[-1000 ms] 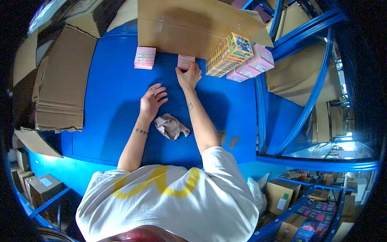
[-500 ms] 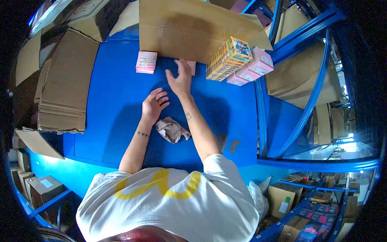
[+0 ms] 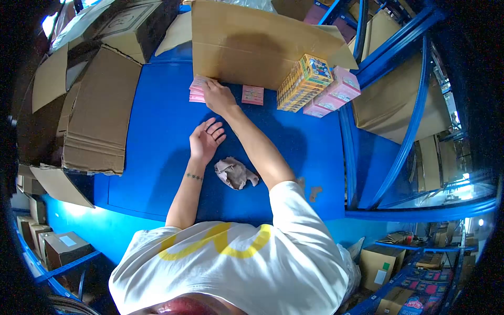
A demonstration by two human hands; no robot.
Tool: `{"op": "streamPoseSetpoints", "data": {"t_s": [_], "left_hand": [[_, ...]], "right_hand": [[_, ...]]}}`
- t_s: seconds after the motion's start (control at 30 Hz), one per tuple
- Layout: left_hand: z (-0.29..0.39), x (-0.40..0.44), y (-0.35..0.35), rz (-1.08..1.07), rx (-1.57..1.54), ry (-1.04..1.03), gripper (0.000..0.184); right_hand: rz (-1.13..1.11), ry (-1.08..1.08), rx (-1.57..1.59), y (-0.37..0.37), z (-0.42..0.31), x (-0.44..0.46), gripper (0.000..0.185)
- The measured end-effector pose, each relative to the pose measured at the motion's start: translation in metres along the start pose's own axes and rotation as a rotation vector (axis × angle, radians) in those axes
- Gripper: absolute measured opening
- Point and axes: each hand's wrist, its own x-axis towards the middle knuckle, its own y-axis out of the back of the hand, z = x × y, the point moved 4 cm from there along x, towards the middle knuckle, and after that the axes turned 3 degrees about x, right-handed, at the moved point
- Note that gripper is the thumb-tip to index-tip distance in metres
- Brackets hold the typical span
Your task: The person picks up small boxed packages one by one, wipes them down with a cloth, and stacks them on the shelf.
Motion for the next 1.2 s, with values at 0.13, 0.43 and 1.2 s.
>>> {"op": "streamPoseSetpoints", "data": {"t_s": [0.13,0.43,1.2], "left_hand": [[0.016,-0.009,-0.032,-0.056,-0.164,-0.037,0.048],[0.013,-0.011,-0.029,-0.251,-0.427,-0.041,0.066],[-0.041,-0.014,-0.027,-0.41,-0.434,0.064,0.069]], "right_hand": [[0.145,-0.031,-0.003,0.034,-0.003,-0.01,0.031],[0.059,-0.158,0.345,0.112,-0.118,-0.157,0.035],[0.552,-0.354,-0.314,-0.01,-0.102,-0.157,0.049]]}}
